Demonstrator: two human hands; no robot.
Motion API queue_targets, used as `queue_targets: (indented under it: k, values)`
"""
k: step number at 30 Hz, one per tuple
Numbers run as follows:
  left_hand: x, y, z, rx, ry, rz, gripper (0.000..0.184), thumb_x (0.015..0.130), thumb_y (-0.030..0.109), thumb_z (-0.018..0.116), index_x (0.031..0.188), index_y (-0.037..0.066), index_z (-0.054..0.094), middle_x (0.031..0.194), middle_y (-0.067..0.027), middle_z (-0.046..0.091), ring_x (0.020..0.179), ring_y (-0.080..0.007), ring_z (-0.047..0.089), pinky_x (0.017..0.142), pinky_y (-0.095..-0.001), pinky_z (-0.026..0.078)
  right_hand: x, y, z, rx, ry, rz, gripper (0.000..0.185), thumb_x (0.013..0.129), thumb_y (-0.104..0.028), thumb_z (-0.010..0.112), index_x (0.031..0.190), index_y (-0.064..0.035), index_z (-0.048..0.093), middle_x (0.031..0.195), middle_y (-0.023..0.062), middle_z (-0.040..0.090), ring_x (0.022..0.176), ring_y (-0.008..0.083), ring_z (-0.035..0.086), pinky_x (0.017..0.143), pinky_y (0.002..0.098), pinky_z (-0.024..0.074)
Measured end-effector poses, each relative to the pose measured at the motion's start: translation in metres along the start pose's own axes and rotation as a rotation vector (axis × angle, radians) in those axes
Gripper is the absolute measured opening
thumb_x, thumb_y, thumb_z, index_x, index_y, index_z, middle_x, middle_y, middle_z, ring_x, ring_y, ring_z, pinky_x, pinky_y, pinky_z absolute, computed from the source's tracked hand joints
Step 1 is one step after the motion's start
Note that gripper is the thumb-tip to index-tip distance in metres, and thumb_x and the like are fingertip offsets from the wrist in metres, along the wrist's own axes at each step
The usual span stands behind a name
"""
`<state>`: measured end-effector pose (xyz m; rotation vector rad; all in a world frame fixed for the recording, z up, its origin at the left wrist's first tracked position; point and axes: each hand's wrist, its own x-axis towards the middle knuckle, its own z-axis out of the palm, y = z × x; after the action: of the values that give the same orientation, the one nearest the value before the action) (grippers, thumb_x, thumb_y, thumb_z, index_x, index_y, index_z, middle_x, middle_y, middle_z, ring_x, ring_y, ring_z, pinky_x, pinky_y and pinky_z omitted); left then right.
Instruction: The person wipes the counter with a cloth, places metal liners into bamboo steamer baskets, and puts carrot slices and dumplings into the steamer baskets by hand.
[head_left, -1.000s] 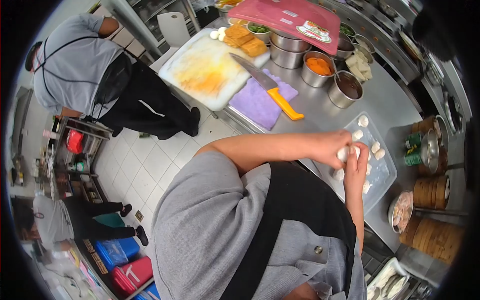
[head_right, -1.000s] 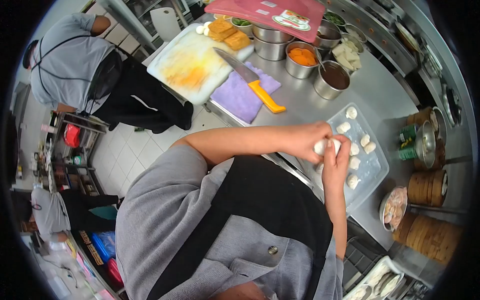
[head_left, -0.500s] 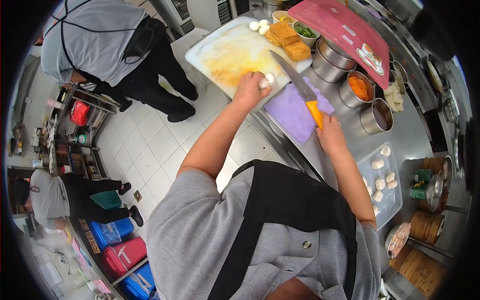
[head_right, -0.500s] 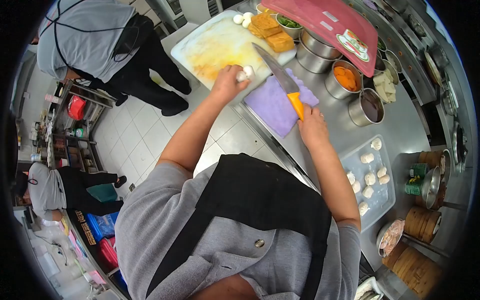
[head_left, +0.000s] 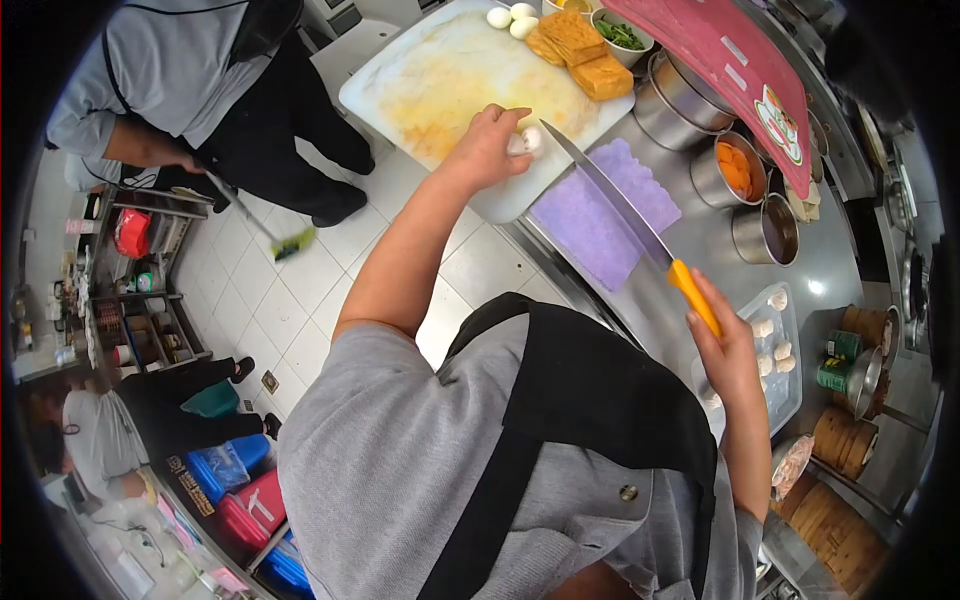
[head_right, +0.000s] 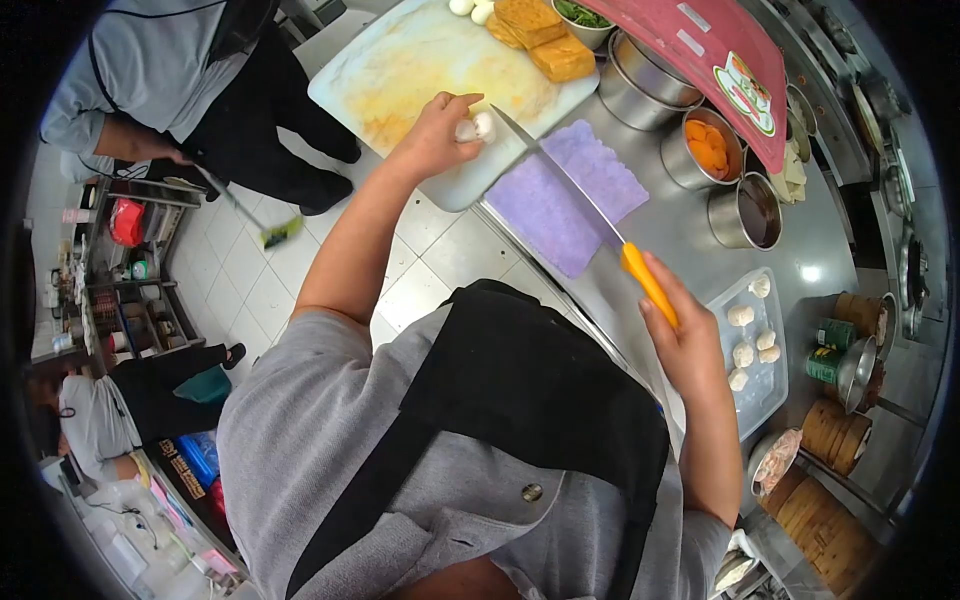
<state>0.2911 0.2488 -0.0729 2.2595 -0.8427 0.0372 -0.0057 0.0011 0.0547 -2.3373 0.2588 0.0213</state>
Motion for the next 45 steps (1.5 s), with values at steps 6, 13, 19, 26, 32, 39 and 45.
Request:
queue_targets:
  k: [6,13,19,26,32,39,45]
  values:
    - [-0.002,0.01,-0.003,0.004,-0.116,-0.056,0.065,0.071,0.018,0.076,0.131,0.012,0.051,0.106,-0.0152,0.053,0.097,-0.03,0.057,0.086,-0.0365,0.049,-0.015,-0.012,-0.02,0.105,-0.043,0.068,0.045,0.087,0.0,0.062,0.131,-0.0083,0.054,0.127,0.0135,0.06,0.115,0.0205,0.058,0.097,0.0287,0.0433]
    - [-0.006,0.023,-0.006,0.01,-0.098,-0.107,0.065,0.072,0.013,0.073,0.133,0.018,0.051,0.099,-0.0156,0.047,0.088,-0.0291,0.056,0.081,-0.0358,0.05,-0.009,-0.017,-0.028,0.014,-0.089,0.046,0.046,0.086,-0.001,0.063,0.131,-0.0108,0.055,0.12,0.0153,0.063,0.108,0.0206,0.062,0.092,0.028,0.0458]
    - [-0.007,0.023,-0.005,-0.011,-0.117,-0.113,0.058,0.073,0.012,0.071,0.128,0.022,0.056,0.096,-0.0138,0.046,0.084,-0.0279,0.055,0.08,-0.0347,0.049,-0.008,-0.017,-0.028,0.0,-0.094,0.035,0.045,0.086,-0.002,0.064,0.13,-0.011,0.056,0.119,0.016,0.063,0.106,0.023,0.064,0.089,0.0282,0.0466]
    - [-0.007,0.023,-0.004,0.005,-0.117,-0.106,0.057,0.072,0.01,0.071,0.127,0.022,0.057,0.094,-0.0136,0.046,0.084,-0.029,0.055,0.08,-0.0358,0.049,-0.006,-0.018,-0.029,-0.001,-0.111,0.05,0.045,0.087,-0.003,0.063,0.13,-0.0106,0.055,0.121,0.0147,0.062,0.107,0.0246,0.063,0.09,0.0283,0.0459]
    - [-0.005,0.021,-0.003,0.031,-0.128,-0.063,0.059,0.072,0.009,0.072,0.127,0.021,0.057,0.094,-0.0143,0.046,0.087,-0.0299,0.053,0.081,-0.0361,0.048,0.002,-0.038,-0.042,0.015,-0.172,0.147,0.045,0.088,-0.004,0.06,0.132,-0.0114,0.053,0.114,0.0152,0.065,0.096,0.0161,0.064,0.086,0.0264,0.0463]
    - [-0.003,0.022,-0.004,0.027,-0.19,-0.083,0.061,0.07,0.01,0.074,0.128,0.021,0.055,0.102,-0.0155,0.049,0.098,-0.0336,0.052,0.087,-0.0391,0.048,0.027,-0.088,-0.069,-0.13,-0.286,0.224,0.047,0.089,-0.005,0.058,0.135,-0.0146,0.051,0.084,0.0138,0.067,0.063,0.0093,0.05,0.066,0.0274,0.0459]
    - [-0.003,0.024,-0.007,0.044,-0.205,-0.072,0.061,0.071,0.009,0.073,0.128,0.02,0.055,0.105,-0.0158,0.049,0.101,-0.0346,0.051,0.088,-0.0399,0.048,0.035,-0.112,-0.071,-0.311,-0.293,0.094,0.047,0.088,-0.008,0.058,0.134,-0.016,0.051,0.086,0.0224,0.064,0.064,0.0278,0.062,0.065,0.0335,0.0482]
